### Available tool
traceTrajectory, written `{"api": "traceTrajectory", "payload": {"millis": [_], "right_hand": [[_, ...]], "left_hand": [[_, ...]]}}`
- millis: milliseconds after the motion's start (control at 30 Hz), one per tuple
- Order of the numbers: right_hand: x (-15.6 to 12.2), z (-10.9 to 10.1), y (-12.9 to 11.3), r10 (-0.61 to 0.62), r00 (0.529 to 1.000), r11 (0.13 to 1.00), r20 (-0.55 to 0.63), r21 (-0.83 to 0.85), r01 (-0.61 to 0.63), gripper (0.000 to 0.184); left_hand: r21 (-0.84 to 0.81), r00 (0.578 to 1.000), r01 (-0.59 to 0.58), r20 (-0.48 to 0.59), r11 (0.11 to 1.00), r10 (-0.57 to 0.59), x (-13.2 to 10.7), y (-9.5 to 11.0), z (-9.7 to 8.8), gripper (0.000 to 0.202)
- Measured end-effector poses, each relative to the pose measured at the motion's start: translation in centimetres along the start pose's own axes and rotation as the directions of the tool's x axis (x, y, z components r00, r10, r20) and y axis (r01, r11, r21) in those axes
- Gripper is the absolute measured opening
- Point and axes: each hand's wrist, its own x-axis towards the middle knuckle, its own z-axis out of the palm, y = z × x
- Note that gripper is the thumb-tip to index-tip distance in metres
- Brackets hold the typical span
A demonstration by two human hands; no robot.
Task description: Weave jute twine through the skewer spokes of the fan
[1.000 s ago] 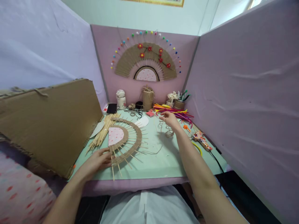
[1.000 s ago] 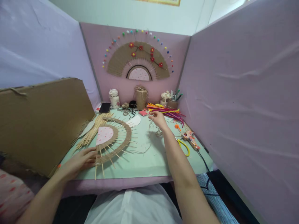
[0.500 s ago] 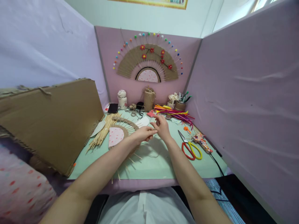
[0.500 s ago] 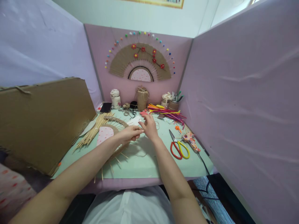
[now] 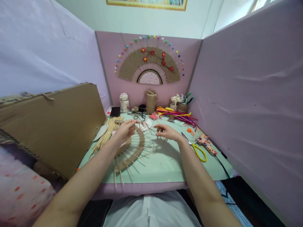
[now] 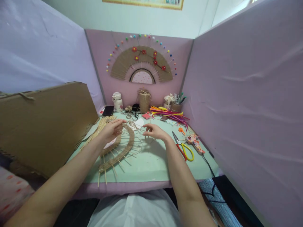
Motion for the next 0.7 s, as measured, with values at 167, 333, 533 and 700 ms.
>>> {"api": "traceTrajectory", "payload": {"millis": [167,333,533,700], "right_hand": [[0.0,-2.6,-1.2,-0.011,0.987,0.999,-0.159,0.038,0.017,0.030],[1.3,-4.8,-1.3,0.019,0.869,0.997,-0.494,0.078,0.022,0.025],[2.7,-9.5,1.4,0.564,0.458,0.720,-0.687,0.681,0.133,0.009],[3.9,-12.0,3.6,0.708,0.371,0.551,-0.601,0.799,0.240,0.020]], "left_hand": [[0.048,1.000,-0.015,0.008,0.999,0.014,-0.8,0.8,-0.7,0.026],[0.100,0.999,-0.023,0.044,0.995,0.019,-1.3,0.6,-0.7,0.027],[0.090,0.999,-0.028,0.023,0.996,0.026,-1.7,0.6,-1.1,0.027],[0.112,0.998,-0.038,0.049,0.993,0.032,-2.7,0.7,0.3,0.028]]}}
